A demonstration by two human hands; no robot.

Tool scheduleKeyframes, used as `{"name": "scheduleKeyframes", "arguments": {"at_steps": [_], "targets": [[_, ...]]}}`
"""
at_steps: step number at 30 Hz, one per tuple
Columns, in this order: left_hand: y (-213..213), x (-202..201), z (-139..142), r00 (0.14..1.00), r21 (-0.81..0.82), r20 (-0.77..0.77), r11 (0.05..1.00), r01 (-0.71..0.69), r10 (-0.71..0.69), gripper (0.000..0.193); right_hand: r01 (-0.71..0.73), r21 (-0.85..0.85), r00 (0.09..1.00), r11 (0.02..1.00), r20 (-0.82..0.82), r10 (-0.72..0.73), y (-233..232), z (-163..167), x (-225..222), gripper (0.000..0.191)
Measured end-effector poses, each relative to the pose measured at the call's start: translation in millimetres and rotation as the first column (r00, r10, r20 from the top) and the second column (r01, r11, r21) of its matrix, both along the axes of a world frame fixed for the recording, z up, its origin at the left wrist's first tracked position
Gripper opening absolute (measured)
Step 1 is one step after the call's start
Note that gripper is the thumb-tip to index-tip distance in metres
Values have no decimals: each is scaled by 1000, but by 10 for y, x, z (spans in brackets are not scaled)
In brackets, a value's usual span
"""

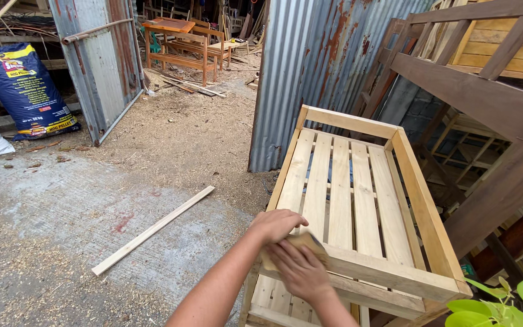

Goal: The person sands the surfaces of a wooden crate using a sanding block. They work on the top frame, side edges, and lower slatted shelves, moving the block back and forth to smooth the wood.

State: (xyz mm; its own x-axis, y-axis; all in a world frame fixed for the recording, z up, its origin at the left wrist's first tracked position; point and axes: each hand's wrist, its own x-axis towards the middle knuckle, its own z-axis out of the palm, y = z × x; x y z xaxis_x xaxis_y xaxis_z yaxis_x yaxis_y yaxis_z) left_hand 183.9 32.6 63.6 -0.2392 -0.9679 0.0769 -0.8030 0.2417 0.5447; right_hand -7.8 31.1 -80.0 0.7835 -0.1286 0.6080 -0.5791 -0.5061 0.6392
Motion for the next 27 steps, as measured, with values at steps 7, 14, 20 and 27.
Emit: {"name": "scheduleKeyframes", "arguments": {"at_steps": [7,14,20,27], "targets": [[-65,139,-81,930,125,-367,992,25,23,52,22,38,998,999,-61,-20,69,-108,-874,58],[27,69,-9,997,98,-31,993,-69,73,54,-42,-15,994,999,99,44,10,-309,-168,52],[155,9,91,976,230,135,953,-197,169,62,-9,40,996,999,85,6,23,-409,-293,52],[266,-148,302,956,164,239,964,-211,169,47,105,308,661,946,688,-298,184,102,-1801,80]]}}
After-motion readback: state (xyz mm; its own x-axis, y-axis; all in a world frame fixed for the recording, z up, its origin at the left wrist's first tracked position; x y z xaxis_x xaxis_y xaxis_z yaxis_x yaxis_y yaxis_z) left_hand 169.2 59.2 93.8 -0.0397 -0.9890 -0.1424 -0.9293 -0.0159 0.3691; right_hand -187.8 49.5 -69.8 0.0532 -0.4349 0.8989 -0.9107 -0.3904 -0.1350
